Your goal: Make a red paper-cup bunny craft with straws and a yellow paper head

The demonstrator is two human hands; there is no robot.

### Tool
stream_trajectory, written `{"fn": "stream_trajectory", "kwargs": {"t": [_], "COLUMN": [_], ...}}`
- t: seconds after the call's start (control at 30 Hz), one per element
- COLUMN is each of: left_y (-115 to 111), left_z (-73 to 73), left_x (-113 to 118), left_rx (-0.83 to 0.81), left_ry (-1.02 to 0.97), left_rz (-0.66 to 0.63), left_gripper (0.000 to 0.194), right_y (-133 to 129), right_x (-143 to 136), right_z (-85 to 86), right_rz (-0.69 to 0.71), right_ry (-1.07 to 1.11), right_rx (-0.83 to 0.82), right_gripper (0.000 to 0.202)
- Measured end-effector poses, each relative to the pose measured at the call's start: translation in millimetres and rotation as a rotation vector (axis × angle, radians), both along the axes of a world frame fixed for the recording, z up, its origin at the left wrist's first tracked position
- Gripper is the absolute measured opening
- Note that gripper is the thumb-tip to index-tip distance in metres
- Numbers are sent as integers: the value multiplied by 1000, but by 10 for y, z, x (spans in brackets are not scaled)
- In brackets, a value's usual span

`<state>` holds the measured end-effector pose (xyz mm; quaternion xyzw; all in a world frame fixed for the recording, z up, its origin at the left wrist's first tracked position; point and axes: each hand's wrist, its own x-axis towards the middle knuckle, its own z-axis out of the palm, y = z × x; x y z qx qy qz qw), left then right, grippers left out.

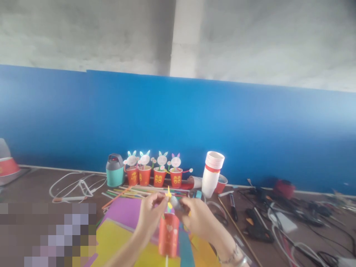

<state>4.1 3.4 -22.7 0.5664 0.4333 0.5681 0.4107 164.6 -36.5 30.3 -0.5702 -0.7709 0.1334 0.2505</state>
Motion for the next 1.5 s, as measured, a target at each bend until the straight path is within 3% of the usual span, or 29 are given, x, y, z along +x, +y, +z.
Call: {"fn": "stream_trajectory", "kwargs": {"t": [0.23,0.5,0.7,1.0,1.5], "left_y": [-49,-54,-69,-70,-61], "left_z": [82,196,192,157,142], "left_x": [17,-2,8,28,29], "left_rx": [-66,-85,-118,-179,-191], "left_ry": [-54,-119,-103,-133,-105], "left_rz": [-68,-46,-33,1,-39], "left_gripper": [19,18,18,21,20], "right_y": [54,50,-29,20,27], "right_x": [42,163,23,-66,-135], "right_z": [-26,24,72,-19,-57], "right_rz": [-121,-68,-97,-129,-170], "right_ry": [-114,80,31,-103,-215], "right_rx": [29,18,32,178,206], "right_gripper": [19,10,9,19,24]}}
